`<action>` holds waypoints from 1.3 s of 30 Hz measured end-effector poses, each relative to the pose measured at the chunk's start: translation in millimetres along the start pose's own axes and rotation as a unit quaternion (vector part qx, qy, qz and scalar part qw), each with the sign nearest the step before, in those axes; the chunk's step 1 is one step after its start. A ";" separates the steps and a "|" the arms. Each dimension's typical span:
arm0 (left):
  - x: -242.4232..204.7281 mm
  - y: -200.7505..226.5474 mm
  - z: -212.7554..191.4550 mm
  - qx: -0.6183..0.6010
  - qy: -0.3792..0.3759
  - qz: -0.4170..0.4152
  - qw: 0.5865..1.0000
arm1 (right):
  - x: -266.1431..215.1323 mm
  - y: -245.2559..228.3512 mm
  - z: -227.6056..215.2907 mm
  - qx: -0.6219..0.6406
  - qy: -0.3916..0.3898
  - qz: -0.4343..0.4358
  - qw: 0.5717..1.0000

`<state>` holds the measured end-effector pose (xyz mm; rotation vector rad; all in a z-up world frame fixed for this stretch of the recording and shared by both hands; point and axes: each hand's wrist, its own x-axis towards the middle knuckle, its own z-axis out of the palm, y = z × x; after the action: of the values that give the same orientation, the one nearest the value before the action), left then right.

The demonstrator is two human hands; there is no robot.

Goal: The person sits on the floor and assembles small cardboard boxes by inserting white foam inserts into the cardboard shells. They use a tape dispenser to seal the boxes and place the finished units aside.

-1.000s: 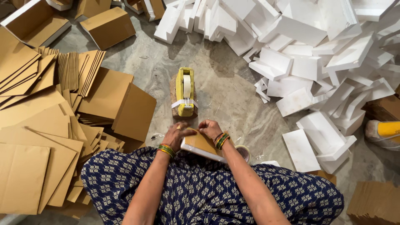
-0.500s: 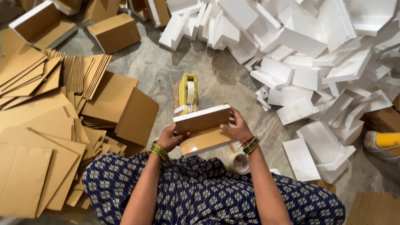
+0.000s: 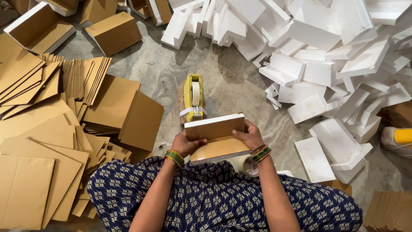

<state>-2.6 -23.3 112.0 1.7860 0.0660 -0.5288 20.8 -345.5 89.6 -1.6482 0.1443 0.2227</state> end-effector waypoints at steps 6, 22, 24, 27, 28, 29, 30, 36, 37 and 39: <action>7.5 -11.5 -16.2 0.059 -0.012 0.042 0.997 | -2.5 -9.4 3.8 -0.012 -0.038 -0.004 0.999; -1.2 5.7 -8.6 0.058 -0.051 -0.013 0.997 | -11.3 -18.7 -9.0 0.012 -0.037 0.031 0.999; -2.2 9.8 -7.2 0.098 -0.046 -0.033 0.994 | -8.2 -16.4 -8.5 -0.001 -0.049 0.009 0.999; -0.8 13.1 -4.1 0.137 -0.030 -0.049 0.989 | -5.0 -11.0 -10.5 0.002 -0.026 0.035 0.999; -1.6 12.7 -2.6 0.135 -0.022 -0.044 0.990 | -5.5 -8.4 -11.9 0.012 -0.019 0.039 0.999; -2.0 12.4 -1.8 0.133 -0.011 -0.040 0.990 | -4.8 -6.4 -13.5 0.020 -0.014 0.041 0.999; -3.3 12.0 -0.6 0.082 -0.003 -0.013 0.997 | -4.8 -4.6 -15.4 0.029 -0.008 0.044 0.999; -7.6 15.3 -4.3 0.047 0.004 0.031 0.998 | -4.1 4.1 -20.2 0.028 -0.011 0.047 0.998; -7.7 16.1 -6.3 0.034 0.004 0.034 0.999 | -4.3 4.8 -18.9 0.028 -0.021 0.052 0.998; -6.4 18.0 -13.5 0.076 0.001 -0.011 0.997 | -4.5 4.4 -13.4 0.030 -0.041 0.060 0.997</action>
<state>1.7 -14.5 133.2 1.9370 0.0487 -0.5605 16.2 -359.4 87.4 -1.5698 0.1860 0.3737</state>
